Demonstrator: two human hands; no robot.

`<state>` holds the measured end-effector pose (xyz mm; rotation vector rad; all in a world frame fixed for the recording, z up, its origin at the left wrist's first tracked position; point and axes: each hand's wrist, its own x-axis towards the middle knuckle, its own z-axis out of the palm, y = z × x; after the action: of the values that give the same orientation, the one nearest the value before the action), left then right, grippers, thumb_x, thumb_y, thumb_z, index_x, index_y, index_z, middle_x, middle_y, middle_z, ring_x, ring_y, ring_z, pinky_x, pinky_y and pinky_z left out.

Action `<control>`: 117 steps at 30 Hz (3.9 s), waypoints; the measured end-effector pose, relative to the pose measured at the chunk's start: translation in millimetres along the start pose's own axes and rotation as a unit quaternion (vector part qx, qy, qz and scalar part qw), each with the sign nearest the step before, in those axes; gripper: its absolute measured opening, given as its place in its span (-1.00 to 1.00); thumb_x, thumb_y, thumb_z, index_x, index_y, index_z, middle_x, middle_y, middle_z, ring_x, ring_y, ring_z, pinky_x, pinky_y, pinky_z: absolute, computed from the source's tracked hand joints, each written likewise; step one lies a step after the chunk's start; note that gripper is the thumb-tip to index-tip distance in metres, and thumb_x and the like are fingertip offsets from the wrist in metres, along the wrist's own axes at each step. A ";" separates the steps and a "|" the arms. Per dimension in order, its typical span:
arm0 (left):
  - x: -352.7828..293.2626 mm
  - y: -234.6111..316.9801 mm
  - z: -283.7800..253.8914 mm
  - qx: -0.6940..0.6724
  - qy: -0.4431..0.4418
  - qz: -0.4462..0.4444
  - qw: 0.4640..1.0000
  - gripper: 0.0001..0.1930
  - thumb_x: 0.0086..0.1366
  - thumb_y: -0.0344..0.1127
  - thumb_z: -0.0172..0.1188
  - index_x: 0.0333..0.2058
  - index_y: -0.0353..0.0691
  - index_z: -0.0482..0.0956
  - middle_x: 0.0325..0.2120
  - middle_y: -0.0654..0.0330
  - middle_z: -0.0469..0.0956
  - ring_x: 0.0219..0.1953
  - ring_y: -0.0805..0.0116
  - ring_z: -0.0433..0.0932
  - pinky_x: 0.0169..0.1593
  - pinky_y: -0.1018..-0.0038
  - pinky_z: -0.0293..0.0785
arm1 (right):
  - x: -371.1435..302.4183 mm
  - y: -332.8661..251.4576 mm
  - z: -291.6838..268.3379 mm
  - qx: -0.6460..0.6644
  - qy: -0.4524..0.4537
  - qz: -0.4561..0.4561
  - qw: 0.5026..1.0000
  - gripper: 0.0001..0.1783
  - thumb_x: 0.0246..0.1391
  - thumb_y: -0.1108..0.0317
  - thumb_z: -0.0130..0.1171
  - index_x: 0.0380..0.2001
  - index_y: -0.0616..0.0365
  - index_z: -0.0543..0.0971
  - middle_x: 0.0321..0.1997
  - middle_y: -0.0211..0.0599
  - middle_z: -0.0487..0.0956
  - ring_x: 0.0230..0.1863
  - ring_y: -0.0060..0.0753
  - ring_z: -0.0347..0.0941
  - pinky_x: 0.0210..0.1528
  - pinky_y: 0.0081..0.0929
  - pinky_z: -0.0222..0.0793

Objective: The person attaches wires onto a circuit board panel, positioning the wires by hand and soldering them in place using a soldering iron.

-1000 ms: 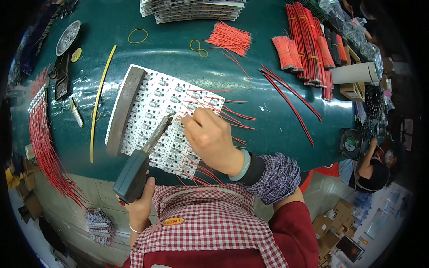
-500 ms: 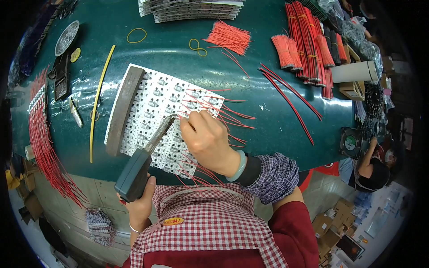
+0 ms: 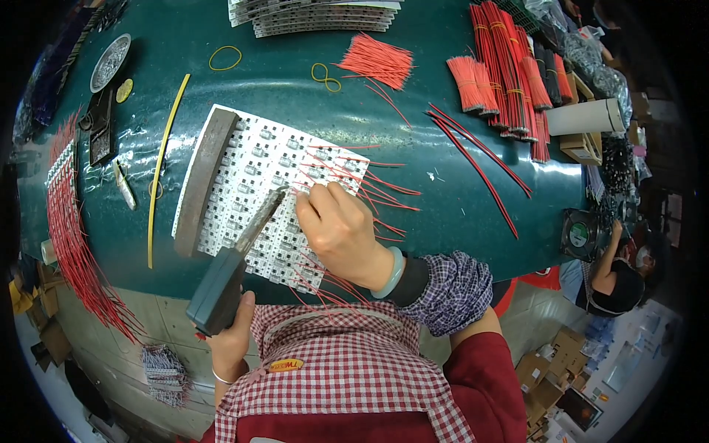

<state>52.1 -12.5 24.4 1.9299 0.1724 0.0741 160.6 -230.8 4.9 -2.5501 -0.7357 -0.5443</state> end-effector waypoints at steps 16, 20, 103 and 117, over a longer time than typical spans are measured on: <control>1.9 9.1 0.7 -0.026 0.024 0.003 0.999 -0.76 0.12 -0.57 0.41 -0.20 -0.48 0.67 -0.39 0.06 0.67 -0.46 0.36 0.63 -0.37 0.50 0.53 | 0.6 -6.6 -6.3 0.014 0.009 0.015 1.000 -0.76 -0.13 0.60 0.38 -0.30 0.29 0.65 -0.52 -0.30 0.31 -0.51 -0.31 0.36 -0.52 -0.34 0.28; 2.5 2.8 2.3 -0.029 0.022 0.004 0.999 -0.77 0.12 -0.57 0.41 -0.22 -0.48 0.66 -0.38 0.05 0.67 -0.46 0.35 0.64 -0.36 0.49 0.53 | -1.2 -6.7 -5.5 0.018 0.006 0.029 0.999 -0.76 -0.13 0.61 0.38 -0.30 0.31 0.65 -0.52 -0.29 0.31 -0.52 -0.30 0.36 -0.53 -0.33 0.27; -16.1 -8.9 -7.8 -0.070 0.020 -0.026 0.997 -0.56 0.23 -0.66 0.29 0.10 -0.39 0.56 -0.27 0.14 0.62 -0.55 0.57 0.43 -0.51 0.60 0.29 | -6.3 -2.9 -1.3 0.008 -0.003 0.031 0.999 -0.80 -0.15 0.53 0.22 -0.34 0.28 0.60 -0.42 -0.26 0.38 -0.39 -0.28 0.42 -0.43 -0.39 0.41; -20.4 -14.1 -17.3 -0.064 0.020 -0.042 0.997 -0.58 0.25 -0.66 0.28 0.10 -0.42 0.55 -0.17 0.11 0.64 -0.54 0.57 0.43 -0.50 0.59 0.30 | 14.4 -15.2 -76.3 0.118 0.003 0.031 0.993 -0.73 -0.17 0.65 0.33 -0.30 0.24 0.65 -0.45 -0.30 0.41 -0.43 -0.28 0.45 -0.46 -0.36 0.38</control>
<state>28.4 5.2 18.1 1.7920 0.2693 0.0657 144.3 -251.3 79.4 -2.3430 -0.6736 -0.4173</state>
